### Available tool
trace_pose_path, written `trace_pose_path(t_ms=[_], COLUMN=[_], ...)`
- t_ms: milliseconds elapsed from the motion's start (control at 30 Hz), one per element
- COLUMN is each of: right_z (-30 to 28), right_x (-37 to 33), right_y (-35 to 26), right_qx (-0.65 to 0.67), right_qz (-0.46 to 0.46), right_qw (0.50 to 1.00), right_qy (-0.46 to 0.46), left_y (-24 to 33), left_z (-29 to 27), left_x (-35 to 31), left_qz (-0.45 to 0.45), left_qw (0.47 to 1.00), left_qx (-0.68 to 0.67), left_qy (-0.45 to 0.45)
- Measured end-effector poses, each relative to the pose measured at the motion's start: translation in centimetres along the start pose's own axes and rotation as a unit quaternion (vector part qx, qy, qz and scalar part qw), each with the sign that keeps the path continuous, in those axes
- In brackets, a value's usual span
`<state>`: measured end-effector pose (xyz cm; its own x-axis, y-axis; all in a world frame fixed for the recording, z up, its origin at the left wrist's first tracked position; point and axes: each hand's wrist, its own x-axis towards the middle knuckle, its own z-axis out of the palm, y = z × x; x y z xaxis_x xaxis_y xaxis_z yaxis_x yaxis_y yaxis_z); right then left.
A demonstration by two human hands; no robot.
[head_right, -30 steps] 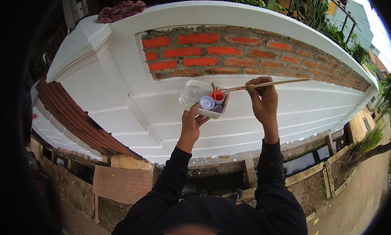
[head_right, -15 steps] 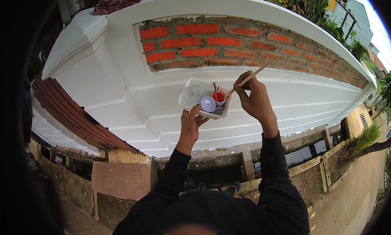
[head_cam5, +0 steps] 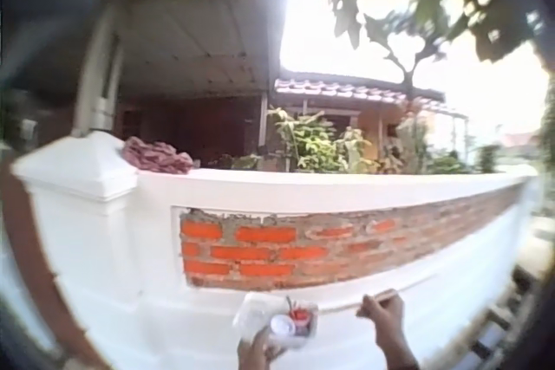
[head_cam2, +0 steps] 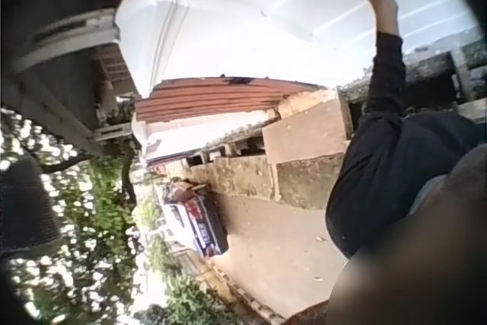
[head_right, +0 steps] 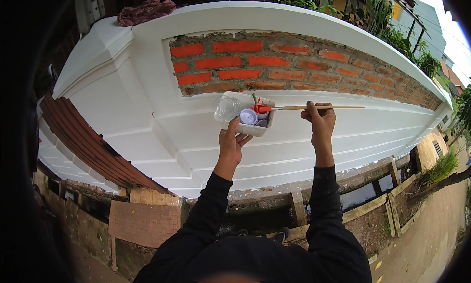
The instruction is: Painting decorative bricks on a wall with red paint.
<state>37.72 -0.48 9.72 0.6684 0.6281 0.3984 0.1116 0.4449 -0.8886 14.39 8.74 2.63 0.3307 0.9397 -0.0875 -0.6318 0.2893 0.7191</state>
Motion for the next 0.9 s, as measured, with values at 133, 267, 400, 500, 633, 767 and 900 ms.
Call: trace_pose_path(t_ms=[133,267,400,500,633,767,900], right_z=[-0.2,-0.2,-0.5,-0.3,-0.2,0.4,1.3], right_x=[0.8,1.3,1.6,1.6,1.7,2.0,2.4], right_y=[1.6,2.6,3.7,4.5,5.5,5.6,4.6], right_qx=[0.074,0.125,0.201,0.258,0.343,0.372,0.358], right_qz=[0.066,0.096,0.149,0.178,0.189,0.148,0.068], right_qw=[0.994,0.985,0.965,0.946,0.918,0.915,0.930], right_qy=[0.037,0.064,0.079,0.078,0.065,0.054,0.043], left_y=[0.7,0.8,0.3,0.3,0.5,0.9,0.9], left_z=[2.0,3.6,4.6,5.3,6.3,7.0,7.1], left_x=[1.1,2.0,2.7,3.4,3.7,3.7,4.4], left_qz=[0.014,0.021,0.009,0.005,0.011,0.013,-0.003], left_qw=[1.000,1.000,0.999,0.999,0.999,0.999,0.999], left_qx=[0.001,-0.010,-0.033,-0.037,-0.044,-0.037,-0.043], left_qy=[-0.006,0.006,0.005,0.009,0.012,0.014,0.022])
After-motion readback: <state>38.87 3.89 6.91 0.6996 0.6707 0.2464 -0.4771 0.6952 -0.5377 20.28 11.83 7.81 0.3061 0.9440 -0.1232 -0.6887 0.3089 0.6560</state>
